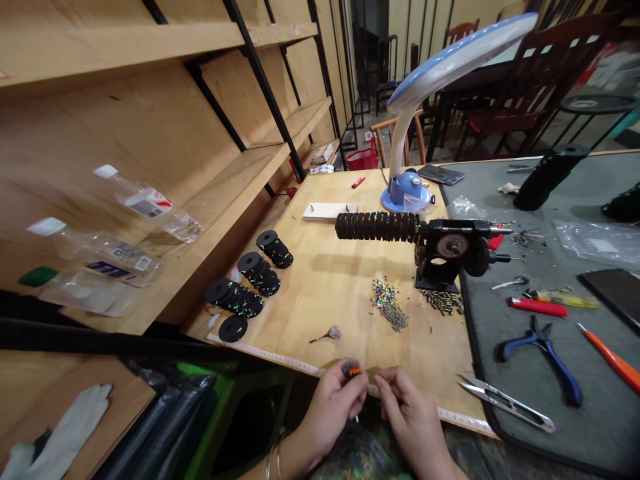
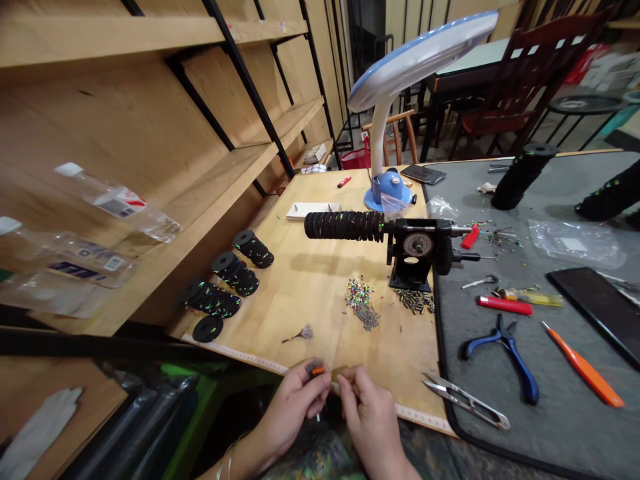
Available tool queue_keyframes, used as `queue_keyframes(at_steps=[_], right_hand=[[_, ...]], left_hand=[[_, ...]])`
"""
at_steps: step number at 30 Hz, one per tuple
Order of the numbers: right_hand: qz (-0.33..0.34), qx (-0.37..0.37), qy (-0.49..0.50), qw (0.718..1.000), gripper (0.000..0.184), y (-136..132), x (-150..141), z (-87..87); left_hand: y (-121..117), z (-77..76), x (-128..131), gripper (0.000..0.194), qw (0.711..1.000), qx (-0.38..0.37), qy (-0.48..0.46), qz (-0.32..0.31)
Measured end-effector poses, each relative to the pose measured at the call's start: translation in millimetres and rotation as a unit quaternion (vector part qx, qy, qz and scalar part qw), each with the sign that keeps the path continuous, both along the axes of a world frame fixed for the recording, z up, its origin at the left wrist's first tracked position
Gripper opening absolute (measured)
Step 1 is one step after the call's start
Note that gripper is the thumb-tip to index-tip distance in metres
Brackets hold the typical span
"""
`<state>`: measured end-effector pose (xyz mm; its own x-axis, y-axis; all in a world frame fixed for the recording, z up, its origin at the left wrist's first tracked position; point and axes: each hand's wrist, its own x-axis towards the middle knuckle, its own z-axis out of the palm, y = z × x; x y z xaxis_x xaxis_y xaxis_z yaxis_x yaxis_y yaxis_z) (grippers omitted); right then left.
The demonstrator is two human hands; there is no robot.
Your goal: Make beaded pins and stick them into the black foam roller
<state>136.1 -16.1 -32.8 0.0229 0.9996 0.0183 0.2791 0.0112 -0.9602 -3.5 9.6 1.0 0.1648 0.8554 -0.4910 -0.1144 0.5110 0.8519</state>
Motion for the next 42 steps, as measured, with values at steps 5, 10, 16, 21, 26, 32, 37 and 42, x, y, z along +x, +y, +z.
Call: queue_keyframes(at_steps=[5,10,16,21,26,32,37,42], right_hand=[[0.010,0.043,-0.020,0.999,0.024,0.0,1.4,-2.7],[0.010,0.058,-0.046,0.997,0.022,0.1,2.1,-4.0],[0.015,0.063,-0.053,0.997,0.022,0.6,3.0,-1.3],[0.011,0.073,-0.065,0.995,0.020,-1.0,2.3,-0.9],[0.020,0.065,-0.067,0.995,0.020,-1.1,1.4,-4.6],[0.022,0.061,-0.066,0.996,0.021,0.6,2.0,-5.5],[0.018,0.050,-0.048,0.997,0.023,1.6,1.8,-1.8],[0.028,0.000,-0.004,1.000,0.030,3.0,0.4,-1.9]], left_hand=[[2.5,1.0,0.5,0.034,0.999,-0.021,-0.026,0.014],[3.1,4.9,1.6,0.034,0.998,-0.042,-0.038,0.025],[4.4,3.2,0.9,0.036,0.998,-0.043,-0.038,0.023],[4.6,1.9,0.1,0.037,0.996,-0.065,-0.047,0.029],[4.4,1.0,0.4,0.038,0.996,-0.062,-0.048,0.032],[3.9,2.0,0.5,0.035,0.998,-0.042,-0.037,0.021],[2.0,1.9,0.5,0.036,1.000,-0.005,-0.008,-0.002],[2.0,5.6,1.4,0.039,0.999,0.009,0.034,-0.026]])
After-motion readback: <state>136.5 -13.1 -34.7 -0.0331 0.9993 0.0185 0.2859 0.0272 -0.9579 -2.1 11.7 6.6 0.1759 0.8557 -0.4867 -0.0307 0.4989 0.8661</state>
